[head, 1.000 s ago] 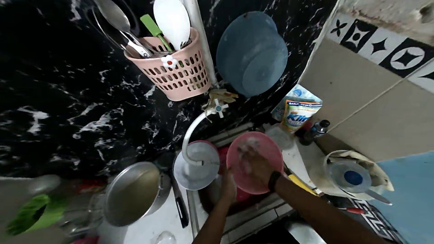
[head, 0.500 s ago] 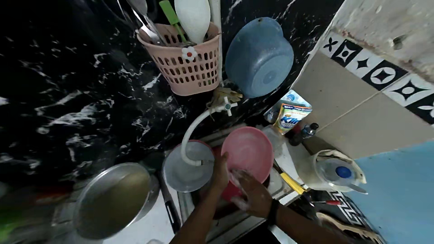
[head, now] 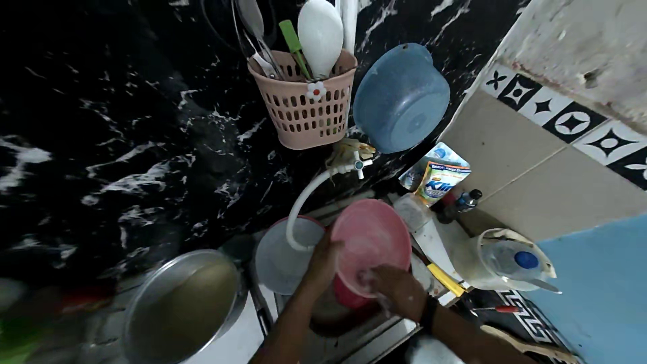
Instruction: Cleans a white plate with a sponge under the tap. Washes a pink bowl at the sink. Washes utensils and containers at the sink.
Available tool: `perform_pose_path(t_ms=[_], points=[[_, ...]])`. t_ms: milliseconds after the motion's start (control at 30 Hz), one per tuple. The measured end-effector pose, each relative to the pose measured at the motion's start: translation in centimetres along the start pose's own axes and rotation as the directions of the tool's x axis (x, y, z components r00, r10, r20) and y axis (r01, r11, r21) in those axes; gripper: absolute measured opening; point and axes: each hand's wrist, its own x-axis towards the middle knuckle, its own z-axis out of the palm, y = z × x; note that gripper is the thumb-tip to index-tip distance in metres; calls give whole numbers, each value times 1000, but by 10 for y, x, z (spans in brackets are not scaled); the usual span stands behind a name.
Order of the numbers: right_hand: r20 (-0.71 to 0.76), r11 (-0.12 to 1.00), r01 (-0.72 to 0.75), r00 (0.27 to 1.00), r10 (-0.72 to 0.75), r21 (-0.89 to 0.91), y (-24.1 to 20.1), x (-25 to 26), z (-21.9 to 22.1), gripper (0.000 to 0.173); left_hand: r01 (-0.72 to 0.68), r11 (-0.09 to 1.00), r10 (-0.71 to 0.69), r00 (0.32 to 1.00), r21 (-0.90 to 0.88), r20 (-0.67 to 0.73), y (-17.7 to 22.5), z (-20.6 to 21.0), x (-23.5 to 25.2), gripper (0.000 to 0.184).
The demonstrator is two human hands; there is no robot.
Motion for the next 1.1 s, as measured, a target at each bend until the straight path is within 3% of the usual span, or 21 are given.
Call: perform_pose_path(t_ms=[67,133,200,333,400,467,533,600,667,733,800,867,933,1000,1100], points=[[-7,997,72,997,-72,-42,16,1,-9,45,12,997,-16,999,-76,-50,0,4,1,64],[-55,997,45,998,-42,65,-4,13,-22,50,40,995,-46,997,-88,-68,-15,29,-13,76],[-132,990,4,991,15,142,-22,18,-19,40,67,996,-73,992,-53,-106,-22,40,-18,70],[-43,997,13,999,-17,-77,21,5,-17,43,13,998,-17,997,-55,-71,8,13,4,61],[-154,998,57,987,-54,11,10,10,-24,47,-16,997,9,997,-81,-80,1,29,0,77],[-233,989,17,972,17,144,-20,16,-31,44,-23,998,22,1000,-64,-20,-7,40,-2,87],[-153,997,-31,987,42,77,-15,14,-30,41,-27,999,26,1000,-26,-12,2,31,2,74],[-25,997,-70,997,69,-27,10,8,-36,52,-17,998,13,998,-60,-60,19,17,9,62],[-57,999,-34,998,33,-28,10,12,-42,51,-12,995,6,998,-97,-60,15,25,8,69],[-181,998,-1,983,14,70,-16,18,-39,47,-41,997,40,999,-59,-25,8,39,1,81],[-138,995,-56,988,67,84,-23,20,-40,39,-76,997,75,997,-23,-25,13,35,5,74],[-53,998,-65,996,65,-6,4,14,-45,44,-78,995,72,993,-62,-93,22,22,15,62],[-67,1000,-21,998,20,-18,15,15,-51,51,-56,993,47,995,-102,-87,16,26,15,69],[-117,996,3,993,7,87,-6,22,-47,55,-26,995,16,994,-94,-105,5,42,6,77],[-76,997,-19,997,25,71,-7,17,-40,47,14,994,-30,989,-110,-148,5,34,5,60]])
